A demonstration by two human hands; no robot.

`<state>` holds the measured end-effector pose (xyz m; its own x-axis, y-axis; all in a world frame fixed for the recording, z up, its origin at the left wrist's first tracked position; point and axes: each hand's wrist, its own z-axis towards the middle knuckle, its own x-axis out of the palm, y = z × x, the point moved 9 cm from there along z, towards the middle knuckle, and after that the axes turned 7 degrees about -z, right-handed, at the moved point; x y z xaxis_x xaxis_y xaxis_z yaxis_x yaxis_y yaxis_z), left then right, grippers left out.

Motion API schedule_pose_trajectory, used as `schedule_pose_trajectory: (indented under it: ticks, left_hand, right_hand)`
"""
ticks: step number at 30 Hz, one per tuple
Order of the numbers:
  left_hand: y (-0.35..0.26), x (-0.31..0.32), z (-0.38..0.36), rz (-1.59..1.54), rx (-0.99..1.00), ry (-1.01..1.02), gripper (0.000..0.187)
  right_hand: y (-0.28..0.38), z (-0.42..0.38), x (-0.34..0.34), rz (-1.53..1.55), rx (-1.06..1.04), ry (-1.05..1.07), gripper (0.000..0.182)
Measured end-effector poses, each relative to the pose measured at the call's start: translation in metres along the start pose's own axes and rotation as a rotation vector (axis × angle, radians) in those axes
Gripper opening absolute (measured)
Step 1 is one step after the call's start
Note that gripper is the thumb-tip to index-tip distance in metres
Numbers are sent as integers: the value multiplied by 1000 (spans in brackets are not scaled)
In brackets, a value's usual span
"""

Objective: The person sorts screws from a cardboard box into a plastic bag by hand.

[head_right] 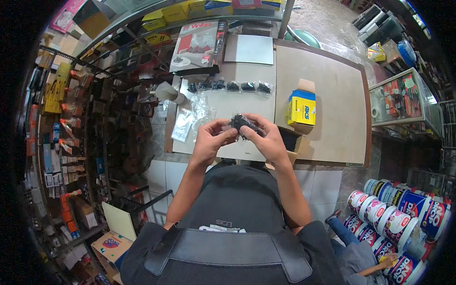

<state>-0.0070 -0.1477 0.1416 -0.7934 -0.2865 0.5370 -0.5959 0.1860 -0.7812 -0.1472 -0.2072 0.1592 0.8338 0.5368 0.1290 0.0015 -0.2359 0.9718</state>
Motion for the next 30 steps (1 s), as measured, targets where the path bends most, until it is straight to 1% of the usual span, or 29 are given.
schedule_pose_trajectory:
  ticks: [2,3,4,5,6,7,9,10,12,15,17,20,22,24,25,26,27,28,29,30]
  left_hand:
    - [7,-1,8,-32,6,-22,31]
    - [10,-2,12,-64,13,-44,30]
    - [14,0,15,-63,8,-40,30]
    - [17,5,17,-93,-29,-34,30]
    - [20,8,19,-122,-65,-30,29]
    - [20,8,22,-120,-69,-31,29]
    - [16,17,31,-29,-37,44,29]
    - [17,18,36,-28,-42,49,29]
    - [13,15,49,42,14,34,28]
    - [27,10,74,57,-74,61,30]
    - [42,10,95,69,-120,75,30]
    - [59,9,127,91,-126,34,26]
    - [73,7,151,53,-143,-43,24]
    - [92,3,177,78,-179,-63,24]
    - [99,2,188,119,-188,-81,24]
    - [105,0,200,161,-196,-98,25]
    - [110,0,211,228,-208,-97,27]
    - [115,-1,220,228,-208,-95,27]
    - [118,2,228,305,-211,-72,27]
    - [121,3,235,384,-213,-50,28]
  right_hand:
    - [-6,1,-4,69,71,0,42]
    - [-6,2,-5,70,72,-6,42]
    - [-7,4,-8,121,66,-58,40]
    - [-9,6,-13,172,61,-109,39]
    - [-10,8,-15,175,63,-113,39]
    - [-12,10,-20,193,69,-138,38]
    - [-15,14,-30,211,75,-169,37]
    - [-17,16,-34,184,87,-143,36]
    - [-24,22,-45,155,98,-119,35]
    - [-35,38,-55,108,118,-79,32]
    - [-53,48,-68,262,255,-146,28]
    - [-73,73,-88,317,275,-144,25]
    - [-87,93,-101,348,279,-164,24]
    - [-110,112,-122,297,258,-246,28]
    - [-119,121,-133,227,237,-299,34]
    - [-128,128,-139,229,237,-303,34]
    - [-132,133,-150,95,231,-351,36]
    - [-135,137,-161,-40,225,-398,39]
    - [-139,141,-169,-104,232,-417,42]
    - [-143,145,-175,-104,232,-419,42]
